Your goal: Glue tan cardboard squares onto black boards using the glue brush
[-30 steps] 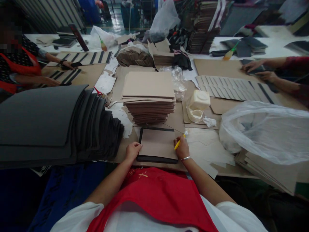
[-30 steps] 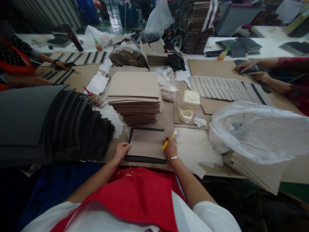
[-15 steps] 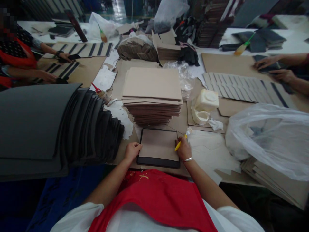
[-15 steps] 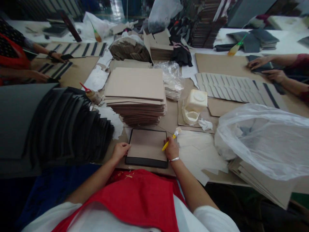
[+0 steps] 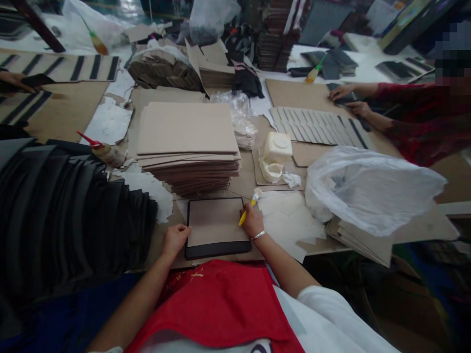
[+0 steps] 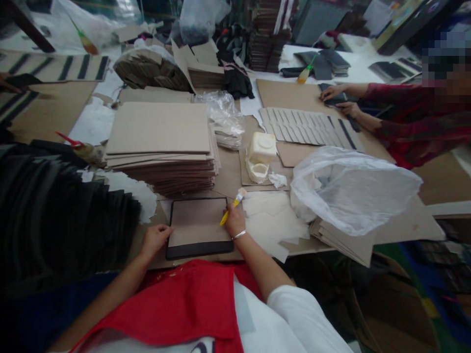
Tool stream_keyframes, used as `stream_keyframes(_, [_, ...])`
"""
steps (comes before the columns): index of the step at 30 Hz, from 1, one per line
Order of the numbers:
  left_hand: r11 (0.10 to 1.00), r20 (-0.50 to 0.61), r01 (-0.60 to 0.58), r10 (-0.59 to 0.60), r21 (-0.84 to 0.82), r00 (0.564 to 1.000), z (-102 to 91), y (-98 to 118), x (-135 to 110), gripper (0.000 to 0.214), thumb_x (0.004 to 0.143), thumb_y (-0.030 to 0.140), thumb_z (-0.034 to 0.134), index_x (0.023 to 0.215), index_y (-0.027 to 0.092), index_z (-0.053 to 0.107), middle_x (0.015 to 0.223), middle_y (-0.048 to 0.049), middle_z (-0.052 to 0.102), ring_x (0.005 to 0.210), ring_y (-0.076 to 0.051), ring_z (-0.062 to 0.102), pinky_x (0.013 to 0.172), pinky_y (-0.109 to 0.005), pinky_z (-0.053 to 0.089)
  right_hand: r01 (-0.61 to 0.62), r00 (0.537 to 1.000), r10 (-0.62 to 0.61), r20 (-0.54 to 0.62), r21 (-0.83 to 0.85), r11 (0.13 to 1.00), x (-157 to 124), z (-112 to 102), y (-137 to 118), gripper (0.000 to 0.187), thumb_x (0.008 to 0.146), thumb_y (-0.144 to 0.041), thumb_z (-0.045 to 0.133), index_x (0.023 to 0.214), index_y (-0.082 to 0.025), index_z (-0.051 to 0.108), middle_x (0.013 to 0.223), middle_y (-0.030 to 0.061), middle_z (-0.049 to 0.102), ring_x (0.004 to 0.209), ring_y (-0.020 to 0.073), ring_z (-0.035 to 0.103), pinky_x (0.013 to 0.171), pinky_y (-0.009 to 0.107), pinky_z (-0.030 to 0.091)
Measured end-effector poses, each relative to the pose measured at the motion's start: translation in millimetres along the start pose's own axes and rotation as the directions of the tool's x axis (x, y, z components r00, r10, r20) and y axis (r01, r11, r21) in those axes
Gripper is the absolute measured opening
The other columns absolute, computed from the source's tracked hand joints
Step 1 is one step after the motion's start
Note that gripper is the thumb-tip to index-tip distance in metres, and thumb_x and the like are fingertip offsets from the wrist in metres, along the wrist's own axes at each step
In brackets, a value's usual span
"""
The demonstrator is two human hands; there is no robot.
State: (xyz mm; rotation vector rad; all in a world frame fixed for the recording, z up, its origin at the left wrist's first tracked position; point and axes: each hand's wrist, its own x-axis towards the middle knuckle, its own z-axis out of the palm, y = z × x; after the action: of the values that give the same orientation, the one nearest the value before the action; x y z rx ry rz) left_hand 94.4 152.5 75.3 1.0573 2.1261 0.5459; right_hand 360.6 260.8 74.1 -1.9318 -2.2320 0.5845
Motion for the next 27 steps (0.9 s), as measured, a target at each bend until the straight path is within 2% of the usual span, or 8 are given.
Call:
stream_keyframes(8, [1.000, 0.001, 0.000, 0.000, 0.006, 1.000, 1.9, 0.3, 1.4, 0.031, 0.070, 0.046, 0.053, 0.063, 0.018, 0.064, 0.054, -0.0027, 0.062, 0.057, -0.018, 0.059, 0.050, -0.023, 0.037, -0.022, 1.000, 0.022, 0.012, 0.038, 0.999, -0.7, -3.2, -3.0, 0.022, 0.090, -0.030, 0.039, 0.104, -0.018, 0.052, 0.087, 0.0108, 0.062, 0.073, 0.0214, 0.058, 0.060, 0.029, 0.037])
stream_keyframes(13, [0.995, 0.005, -0.016, 0.015, 0.094, 1.000, -3.7, 9.6, -0.5, 0.028, 0.074, 0.040, 0.054, 0.064, 0.016, 0.065, 0.057, -0.0037, 0.063, 0.060, -0.017, 0.059, 0.052, -0.024, 0.036, 0.003, 1.000, -0.004, 0.016, 0.025, 1.000, 1.5, -1.7, -3.0, 0.023, 0.089, -0.028, 0.040, 0.105, -0.017, 0.052, 0.085, 0.0103, 0.061, 0.070, 0.0205, 0.057, 0.058, 0.029, 0.034])
stream_keyframes(17, [0.989, 0.012, -0.015, 0.013, 0.150, 1.000, -7.7, 15.1, 1.3, 0.024, 0.075, 0.035, 0.056, 0.065, 0.015, 0.066, 0.063, -0.0040, 0.065, 0.061, -0.015, 0.059, 0.056, -0.023, 0.037, 0.020, 1.000, -0.019, 0.014, -0.036, 0.999, 5.7, 0.3, -4.2, 0.025, 0.088, -0.029, 0.041, 0.106, -0.015, 0.052, 0.079, 0.0103, 0.058, 0.065, 0.0196, 0.054, 0.056, 0.029, 0.032])
stream_keyframes(21, [0.977, 0.041, -0.018, 0.009, 0.213, 0.999, -13.1, 20.3, 2.1, 0.021, 0.075, 0.032, 0.059, 0.065, 0.015, 0.065, 0.068, -0.0067, 0.066, 0.067, -0.018, 0.060, 0.062, -0.026, 0.041, 0.048, 0.999, -0.044, 0.031, -0.153, 0.987, 7.3, -8.2, -5.8, 0.030, 0.088, -0.033, 0.041, 0.109, -0.015, 0.051, 0.081, 0.0107, 0.058, 0.067, 0.0198, 0.053, 0.057, 0.029, 0.032])
stream_keyframes(24, [0.950, 0.031, -0.060, 0.053, 0.307, 0.998, -21.3, 28.1, -0.7, 0.022, 0.074, 0.031, 0.061, 0.085, 0.013, 0.066, 0.086, -0.0131, 0.067, 0.083, -0.025, 0.062, 0.074, -0.033, 0.044, 0.115, 0.992, -0.125, -0.027, -0.236, 0.965, 6.6, -15.2, -7.8, 0.033, 0.086, -0.033, 0.043, 0.111, -0.013, 0.052, 0.087, 0.0137, 0.059, 0.078, 0.0235, 0.054, 0.064, 0.032, 0.036])
stream_keyframes(26, [0.886, 0.025, -0.189, 0.197, 0.423, 0.980, -26.1, 34.8, -1.7, 0.038, 0.074, 0.026, 0.062, 0.109, 0.013, 0.059, 0.111, -0.0173, 0.061, 0.102, -0.028, 0.057, 0.086, -0.038, 0.043, 0.222, 0.969, -0.241, -0.047, -0.250, 0.942, 6.1, -13.4, -11.6, 0.031, 0.086, -0.025, 0.042, 0.111, -0.013, 0.053, 0.093, 0.0161, 0.059, 0.089, 0.0256, 0.053, 0.074, 0.035, 0.039])
stream_keyframes(27, [0.831, 0.056, -0.289, 0.299, 0.476, 0.952, -26.9, 38.3, -1.3, 0.046, 0.074, 0.021, 0.061, 0.119, 0.014, 0.054, 0.123, -0.0176, 0.055, 0.113, -0.029, 0.051, 0.092, -0.040, 0.040, 0.282, 0.953, -0.300, -0.048, -0.232, 0.931, 5.5, -9.9, -14.6, 0.030, 0.085, -0.021, 0.041, 0.111, -0.012, 0.054, 0.097, 0.0170, 0.060, 0.093, 0.0261, 0.052, 0.079, 0.036, 0.039])
